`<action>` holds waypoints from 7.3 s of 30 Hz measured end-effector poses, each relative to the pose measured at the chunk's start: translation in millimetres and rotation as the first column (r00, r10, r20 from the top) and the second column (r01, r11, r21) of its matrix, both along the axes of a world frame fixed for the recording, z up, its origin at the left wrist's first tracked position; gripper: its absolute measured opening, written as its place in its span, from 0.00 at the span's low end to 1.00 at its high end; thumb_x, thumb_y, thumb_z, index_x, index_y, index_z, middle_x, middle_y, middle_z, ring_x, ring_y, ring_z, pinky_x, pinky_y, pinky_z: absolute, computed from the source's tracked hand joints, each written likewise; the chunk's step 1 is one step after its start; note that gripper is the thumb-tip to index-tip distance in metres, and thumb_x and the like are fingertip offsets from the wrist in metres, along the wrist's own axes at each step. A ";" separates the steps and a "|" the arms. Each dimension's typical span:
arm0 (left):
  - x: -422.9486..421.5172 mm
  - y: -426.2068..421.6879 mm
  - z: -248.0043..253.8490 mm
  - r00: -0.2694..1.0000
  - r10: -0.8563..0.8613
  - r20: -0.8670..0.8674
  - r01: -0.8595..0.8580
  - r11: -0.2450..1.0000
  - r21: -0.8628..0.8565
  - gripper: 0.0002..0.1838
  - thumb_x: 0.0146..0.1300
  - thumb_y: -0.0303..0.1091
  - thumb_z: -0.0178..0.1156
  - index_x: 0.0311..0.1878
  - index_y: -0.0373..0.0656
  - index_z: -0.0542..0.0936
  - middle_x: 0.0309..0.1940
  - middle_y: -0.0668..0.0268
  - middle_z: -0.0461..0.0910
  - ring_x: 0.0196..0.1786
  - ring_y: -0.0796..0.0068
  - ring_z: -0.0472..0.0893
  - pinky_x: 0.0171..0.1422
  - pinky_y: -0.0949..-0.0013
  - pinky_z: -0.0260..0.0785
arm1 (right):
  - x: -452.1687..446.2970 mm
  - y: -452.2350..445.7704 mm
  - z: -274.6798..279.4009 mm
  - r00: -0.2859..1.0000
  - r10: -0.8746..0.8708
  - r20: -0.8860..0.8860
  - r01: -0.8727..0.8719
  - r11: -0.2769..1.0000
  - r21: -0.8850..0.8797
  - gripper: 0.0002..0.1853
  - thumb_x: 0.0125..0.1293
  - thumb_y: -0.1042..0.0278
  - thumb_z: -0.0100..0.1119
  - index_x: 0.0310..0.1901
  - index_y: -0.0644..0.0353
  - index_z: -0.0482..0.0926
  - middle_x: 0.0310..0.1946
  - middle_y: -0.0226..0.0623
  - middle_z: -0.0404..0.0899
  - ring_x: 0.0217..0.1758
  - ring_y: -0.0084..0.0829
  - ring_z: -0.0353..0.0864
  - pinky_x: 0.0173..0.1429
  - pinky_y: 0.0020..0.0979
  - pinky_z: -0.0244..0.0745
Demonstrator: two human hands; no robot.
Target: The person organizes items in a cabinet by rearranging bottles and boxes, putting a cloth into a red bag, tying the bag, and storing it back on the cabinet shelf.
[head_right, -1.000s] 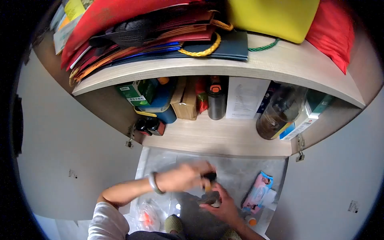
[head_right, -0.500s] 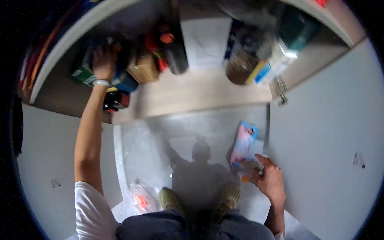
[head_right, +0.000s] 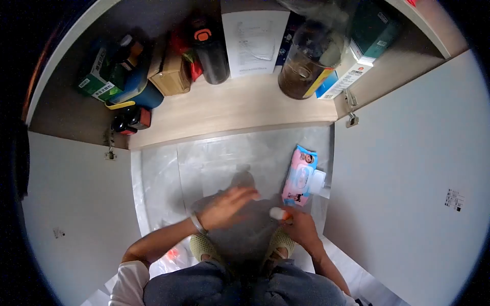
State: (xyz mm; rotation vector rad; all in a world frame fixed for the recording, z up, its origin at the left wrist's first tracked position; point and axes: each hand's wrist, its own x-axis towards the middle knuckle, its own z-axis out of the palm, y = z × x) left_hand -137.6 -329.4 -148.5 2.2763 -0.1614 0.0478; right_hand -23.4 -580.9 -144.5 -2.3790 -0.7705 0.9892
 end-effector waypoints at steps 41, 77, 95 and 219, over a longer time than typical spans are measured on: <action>3.3 -17.9 37.3 0.939 0.226 0.258 -0.266 0.955 0.132 0.27 0.53 0.44 0.66 0.56 0.48 0.75 0.60 0.62 0.70 0.67 0.61 0.66 0.76 0.49 0.44 | -39.9 88.9 -21.2 -0.304 0.062 -0.951 0.854 0.460 -0.243 0.30 0.58 0.66 0.69 0.61 0.55 0.68 0.55 0.34 0.73 0.61 0.34 0.74 0.60 0.37 0.72; -43.8 157.9 38.0 0.335 0.843 0.420 -0.899 0.419 -0.124 0.12 0.65 0.23 0.58 0.51 0.39 0.74 0.46 0.57 0.73 0.36 0.66 0.74 0.39 0.67 0.71 | 85.4 363.4 -72.8 0.845 -0.021 0.535 -0.353 0.729 0.586 0.28 0.66 0.78 0.50 0.69 0.64 0.62 0.63 0.54 0.71 0.68 0.51 0.67 0.72 0.41 0.61; -246.2 -14.7 0.8 0.326 0.915 -0.238 -0.654 0.400 0.642 0.53 0.44 0.53 0.74 0.73 0.53 0.59 0.73 0.48 0.54 0.76 0.41 0.51 0.72 0.30 0.45 | -20.2 182.7 -22.6 0.750 0.403 -0.524 -0.114 0.860 0.498 0.19 0.60 0.83 0.43 0.50 0.62 0.80 0.42 0.32 0.82 0.40 0.20 0.76 0.48 0.20 0.70; 14.8 21.1 286.1 0.279 0.793 0.541 -0.651 0.570 -0.501 0.46 0.34 0.30 0.80 0.59 0.40 0.64 0.54 0.52 0.70 0.58 0.55 0.73 0.63 0.60 0.66 | 13.0 199.6 290.9 0.615 0.157 -0.772 0.729 0.260 0.633 0.24 0.75 0.54 0.46 0.64 0.61 0.68 0.58 0.40 0.75 0.58 0.35 0.76 0.63 0.36 0.72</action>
